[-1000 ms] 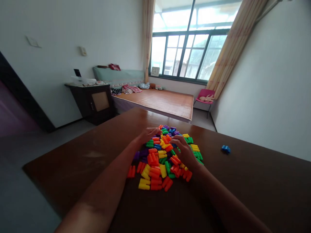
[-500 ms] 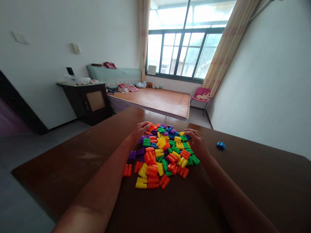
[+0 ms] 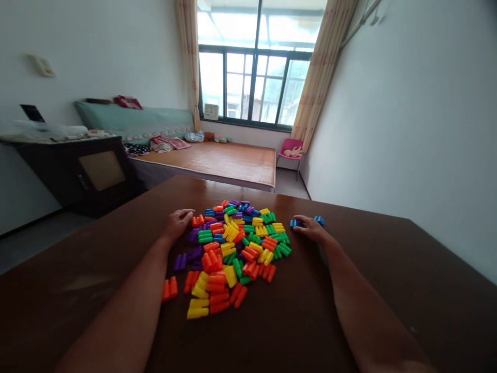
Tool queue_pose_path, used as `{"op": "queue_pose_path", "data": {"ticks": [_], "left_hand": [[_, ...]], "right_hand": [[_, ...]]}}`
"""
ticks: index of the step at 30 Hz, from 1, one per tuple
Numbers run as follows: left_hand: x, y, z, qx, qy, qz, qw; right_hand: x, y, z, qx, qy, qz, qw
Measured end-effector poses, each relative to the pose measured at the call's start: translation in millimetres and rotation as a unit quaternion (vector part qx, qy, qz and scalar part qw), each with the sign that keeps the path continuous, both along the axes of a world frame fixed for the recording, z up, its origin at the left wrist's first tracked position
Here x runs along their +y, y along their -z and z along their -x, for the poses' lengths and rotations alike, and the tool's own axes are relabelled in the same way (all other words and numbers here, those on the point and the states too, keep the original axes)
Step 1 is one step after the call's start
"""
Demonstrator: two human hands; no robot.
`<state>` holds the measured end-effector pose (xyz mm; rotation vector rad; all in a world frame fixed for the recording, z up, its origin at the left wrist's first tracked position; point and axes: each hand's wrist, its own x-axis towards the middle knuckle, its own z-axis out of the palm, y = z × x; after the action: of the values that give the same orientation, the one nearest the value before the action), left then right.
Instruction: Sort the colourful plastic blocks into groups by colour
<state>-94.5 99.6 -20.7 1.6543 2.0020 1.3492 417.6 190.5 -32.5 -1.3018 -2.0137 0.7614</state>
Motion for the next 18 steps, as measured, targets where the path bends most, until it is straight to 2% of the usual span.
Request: {"op": "queue_pose_path", "data": {"ticks": [4,6,8,11,14,18], "left_hand": [[1,-0.2,1,-0.010,0.011,0.017,1.000],[1,-1.7,1,-0.016,0.007,0.027,0.999],[1,-3.1,0,-0.017,0.005,0.038,0.999],[3,-4.3,0,-0.005,0.018,0.047,0.999],[4,-4.8,0,0.012,0.026,0.050,0.998],[3,-5.4,-1,0.011,0.026,0.061,0.998]], "right_hand": [[-1,-13.7,-5,-0.022,0.026,-0.055,0.998],[3,-19.3,-20,0.014,0.098,-0.116,0.988],[9,-20.3,-43,0.055,0.196,-0.160,0.966],[16,-9.9,-77,0.101,0.301,-0.161,0.934],[20,8.2,-92,0.127,0.309,-0.130,0.934],[22,25.5,-85,0.096,0.271,-0.103,0.952]]}}
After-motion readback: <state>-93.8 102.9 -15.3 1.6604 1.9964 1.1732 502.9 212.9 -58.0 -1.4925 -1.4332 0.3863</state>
